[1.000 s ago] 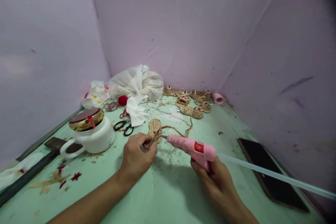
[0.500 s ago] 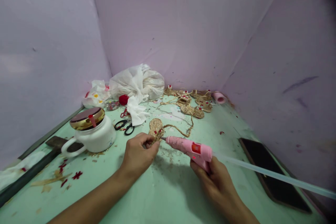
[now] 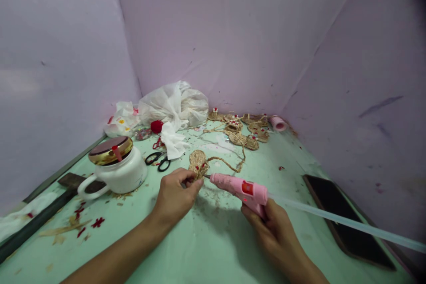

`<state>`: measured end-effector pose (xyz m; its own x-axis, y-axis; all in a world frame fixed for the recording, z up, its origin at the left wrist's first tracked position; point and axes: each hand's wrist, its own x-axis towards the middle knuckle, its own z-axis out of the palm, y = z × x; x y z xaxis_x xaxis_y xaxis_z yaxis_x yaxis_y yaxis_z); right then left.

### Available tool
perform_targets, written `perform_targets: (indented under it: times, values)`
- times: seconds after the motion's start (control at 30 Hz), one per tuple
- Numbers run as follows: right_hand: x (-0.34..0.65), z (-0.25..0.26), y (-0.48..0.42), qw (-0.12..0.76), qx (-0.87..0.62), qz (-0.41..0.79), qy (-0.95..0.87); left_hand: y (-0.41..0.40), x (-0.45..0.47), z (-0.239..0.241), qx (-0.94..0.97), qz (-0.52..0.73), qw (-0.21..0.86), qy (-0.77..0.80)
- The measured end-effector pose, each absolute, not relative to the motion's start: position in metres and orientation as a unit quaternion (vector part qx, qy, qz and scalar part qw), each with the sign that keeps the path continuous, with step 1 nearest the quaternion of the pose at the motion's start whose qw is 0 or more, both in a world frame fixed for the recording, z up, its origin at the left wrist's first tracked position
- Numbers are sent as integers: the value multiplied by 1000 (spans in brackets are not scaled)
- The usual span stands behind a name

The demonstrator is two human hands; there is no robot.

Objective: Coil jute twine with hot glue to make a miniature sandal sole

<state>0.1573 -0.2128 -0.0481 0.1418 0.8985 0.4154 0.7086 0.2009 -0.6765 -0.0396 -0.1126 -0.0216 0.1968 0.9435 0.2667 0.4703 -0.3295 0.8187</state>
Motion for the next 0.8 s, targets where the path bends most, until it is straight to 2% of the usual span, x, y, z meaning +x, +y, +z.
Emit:
perform_targets:
  times: [0.8]
  values:
    - [157,-49,-213,425,-635,135,-631,-112,-40,-22,718,375,311,497]
